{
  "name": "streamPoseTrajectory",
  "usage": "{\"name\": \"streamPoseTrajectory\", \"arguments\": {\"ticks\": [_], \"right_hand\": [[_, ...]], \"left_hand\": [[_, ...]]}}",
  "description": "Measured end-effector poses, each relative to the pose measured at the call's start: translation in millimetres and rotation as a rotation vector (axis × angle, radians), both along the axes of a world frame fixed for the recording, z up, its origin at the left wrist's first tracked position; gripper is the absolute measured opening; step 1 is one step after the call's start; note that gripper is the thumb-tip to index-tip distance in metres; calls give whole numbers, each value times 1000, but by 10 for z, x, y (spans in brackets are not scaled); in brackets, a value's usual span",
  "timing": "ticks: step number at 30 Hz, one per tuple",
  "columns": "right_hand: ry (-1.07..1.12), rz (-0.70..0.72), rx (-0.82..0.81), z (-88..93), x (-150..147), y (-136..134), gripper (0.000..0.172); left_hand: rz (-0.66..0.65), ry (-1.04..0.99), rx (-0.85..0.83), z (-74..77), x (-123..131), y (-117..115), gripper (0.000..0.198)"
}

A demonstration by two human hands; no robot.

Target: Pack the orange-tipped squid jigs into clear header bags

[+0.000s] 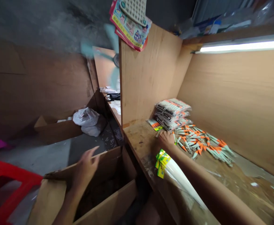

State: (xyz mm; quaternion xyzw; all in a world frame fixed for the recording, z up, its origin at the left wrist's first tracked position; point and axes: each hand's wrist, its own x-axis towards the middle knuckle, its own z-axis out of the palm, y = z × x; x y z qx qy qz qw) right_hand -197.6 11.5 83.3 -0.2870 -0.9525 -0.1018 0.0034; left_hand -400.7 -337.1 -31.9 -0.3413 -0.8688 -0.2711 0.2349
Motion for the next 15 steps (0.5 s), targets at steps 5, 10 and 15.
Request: {"name": "streamPoseTrajectory", "arguments": {"ticks": [5, 10, 15], "right_hand": [[-14, -1, 19, -86, 38, 102, 24], [71, 231, 25, -97, 74, -258, 22], [208, 608, 9, -302, 89, -803, 29]], "left_hand": [[-630, 115, -192, 795, 146, 2154, 42], [-830, 147, -301, 987, -81, 3279, 56], [-827, 236, -313, 894, -226, 3425, 40]]}}
